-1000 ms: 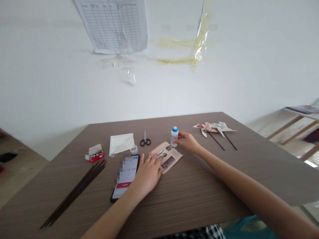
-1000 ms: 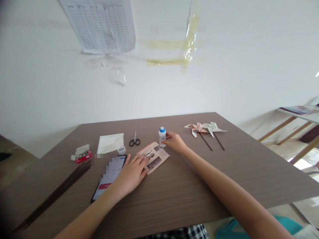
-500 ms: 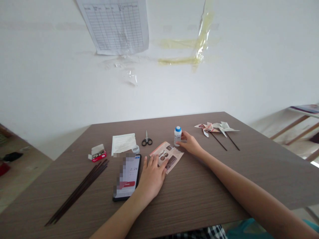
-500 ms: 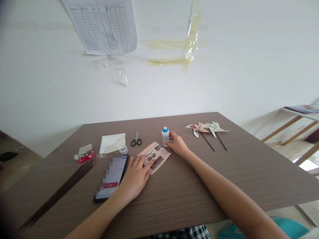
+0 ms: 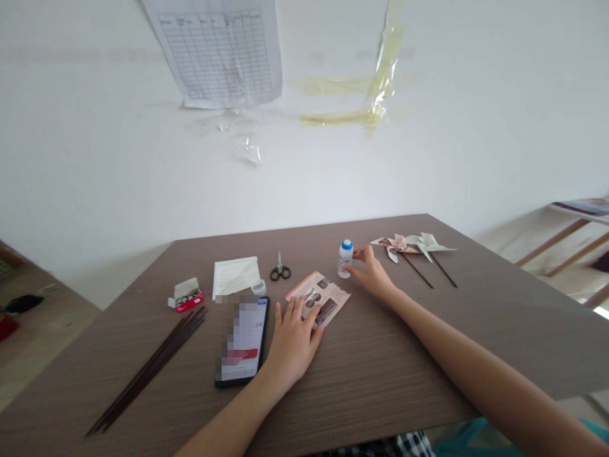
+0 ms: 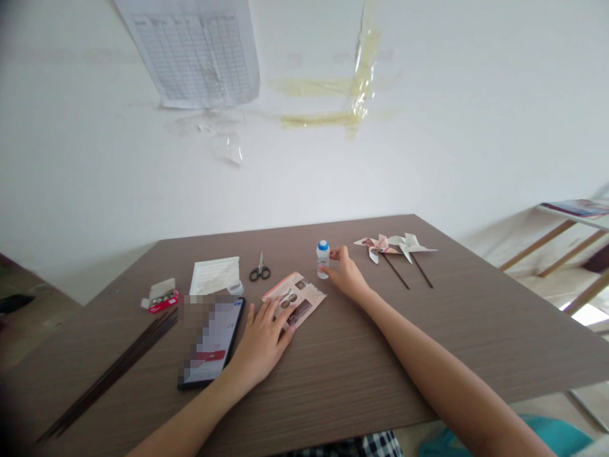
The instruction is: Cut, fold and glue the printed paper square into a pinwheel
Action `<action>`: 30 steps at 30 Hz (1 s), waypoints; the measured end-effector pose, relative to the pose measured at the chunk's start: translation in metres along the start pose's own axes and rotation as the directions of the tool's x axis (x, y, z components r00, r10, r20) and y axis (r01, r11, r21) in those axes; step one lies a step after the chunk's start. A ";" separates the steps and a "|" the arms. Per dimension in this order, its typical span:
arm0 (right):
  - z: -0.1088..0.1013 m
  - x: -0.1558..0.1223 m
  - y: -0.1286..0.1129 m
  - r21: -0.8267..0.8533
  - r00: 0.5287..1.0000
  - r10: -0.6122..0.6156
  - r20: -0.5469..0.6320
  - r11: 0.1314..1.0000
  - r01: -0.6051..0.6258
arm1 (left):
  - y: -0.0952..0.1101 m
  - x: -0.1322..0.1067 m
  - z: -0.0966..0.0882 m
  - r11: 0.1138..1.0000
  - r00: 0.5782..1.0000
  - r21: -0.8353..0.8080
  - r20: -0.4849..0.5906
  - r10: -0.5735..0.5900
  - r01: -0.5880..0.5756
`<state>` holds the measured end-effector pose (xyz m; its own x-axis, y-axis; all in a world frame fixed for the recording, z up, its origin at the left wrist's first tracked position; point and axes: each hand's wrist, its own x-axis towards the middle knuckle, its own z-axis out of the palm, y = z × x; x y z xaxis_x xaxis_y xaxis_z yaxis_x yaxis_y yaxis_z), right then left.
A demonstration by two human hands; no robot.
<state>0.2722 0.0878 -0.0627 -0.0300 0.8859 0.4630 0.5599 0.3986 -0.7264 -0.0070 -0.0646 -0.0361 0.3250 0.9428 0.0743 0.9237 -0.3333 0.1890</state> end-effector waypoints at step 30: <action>-0.009 0.000 -0.003 -0.178 0.973 -0.223 -0.059 0.962 0.209 | -0.008 0.002 0.001 0.995 0.998 -0.092 -0.058 0.031 -0.037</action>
<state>0.2779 0.0845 -0.0560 -0.1049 0.7591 0.6425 0.6792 0.5266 -0.5113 -0.0140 -0.0599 -0.0383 0.3416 0.9299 0.1365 0.8886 -0.3668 0.2752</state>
